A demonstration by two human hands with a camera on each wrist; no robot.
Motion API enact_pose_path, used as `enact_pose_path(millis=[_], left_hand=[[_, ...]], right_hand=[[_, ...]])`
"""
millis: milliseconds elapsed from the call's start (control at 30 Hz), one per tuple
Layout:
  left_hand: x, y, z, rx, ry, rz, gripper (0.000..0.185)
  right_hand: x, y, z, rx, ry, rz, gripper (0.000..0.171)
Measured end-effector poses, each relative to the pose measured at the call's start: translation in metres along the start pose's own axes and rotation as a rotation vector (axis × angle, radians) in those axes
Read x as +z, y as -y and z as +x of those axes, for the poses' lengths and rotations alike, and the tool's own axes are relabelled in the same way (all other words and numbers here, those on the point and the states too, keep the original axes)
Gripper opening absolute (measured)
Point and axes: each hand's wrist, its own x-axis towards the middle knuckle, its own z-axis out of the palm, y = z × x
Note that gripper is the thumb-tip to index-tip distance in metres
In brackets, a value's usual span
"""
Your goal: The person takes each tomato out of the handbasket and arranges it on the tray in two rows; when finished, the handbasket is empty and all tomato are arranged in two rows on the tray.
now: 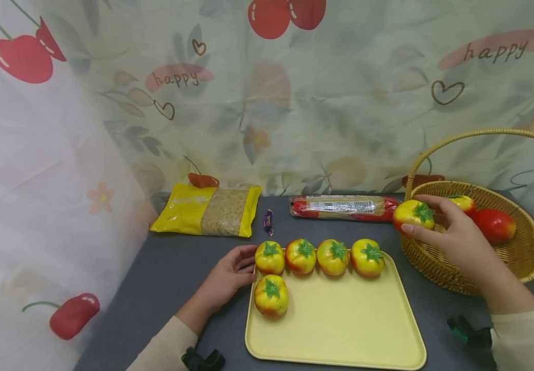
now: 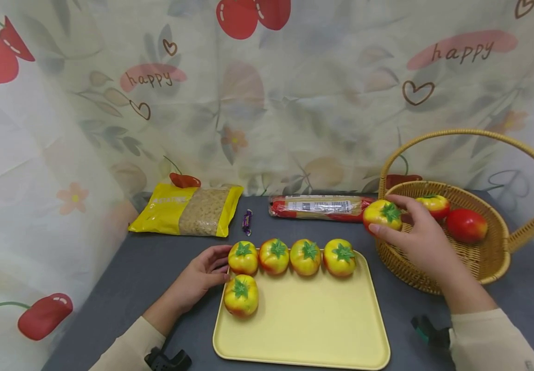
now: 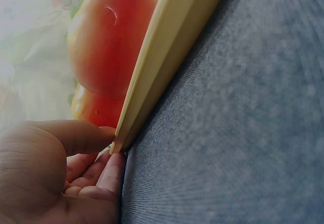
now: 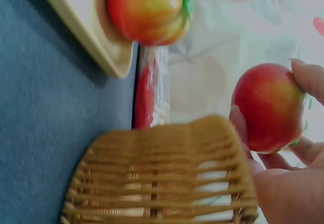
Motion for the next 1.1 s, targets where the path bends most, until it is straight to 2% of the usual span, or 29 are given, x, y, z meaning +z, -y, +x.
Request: enact_pose_path(millis=[267,533,800,1100], left_hand=[[0.0,-0.001,-0.001,-0.001,-0.002,-0.005,0.064],[0.0,0.001,0.0,0.003,0.002,0.015,0.065],[0.0,0.001,0.0,0.002,0.003,0.009,0.065],[0.0,0.0,-0.001,-0.006,-0.005,0.013,0.064]], right_hand=[[0.022,0.017,-0.011,-0.122,0.034,0.052,0.082],[0.048,0.036,-0.021,-0.247,0.104,0.178,0.072],[0.071,0.043,-0.029,-0.25,0.184,0.265,0.069],[0.094,0.051,-0.04,-0.241,0.228,0.242,0.068]])
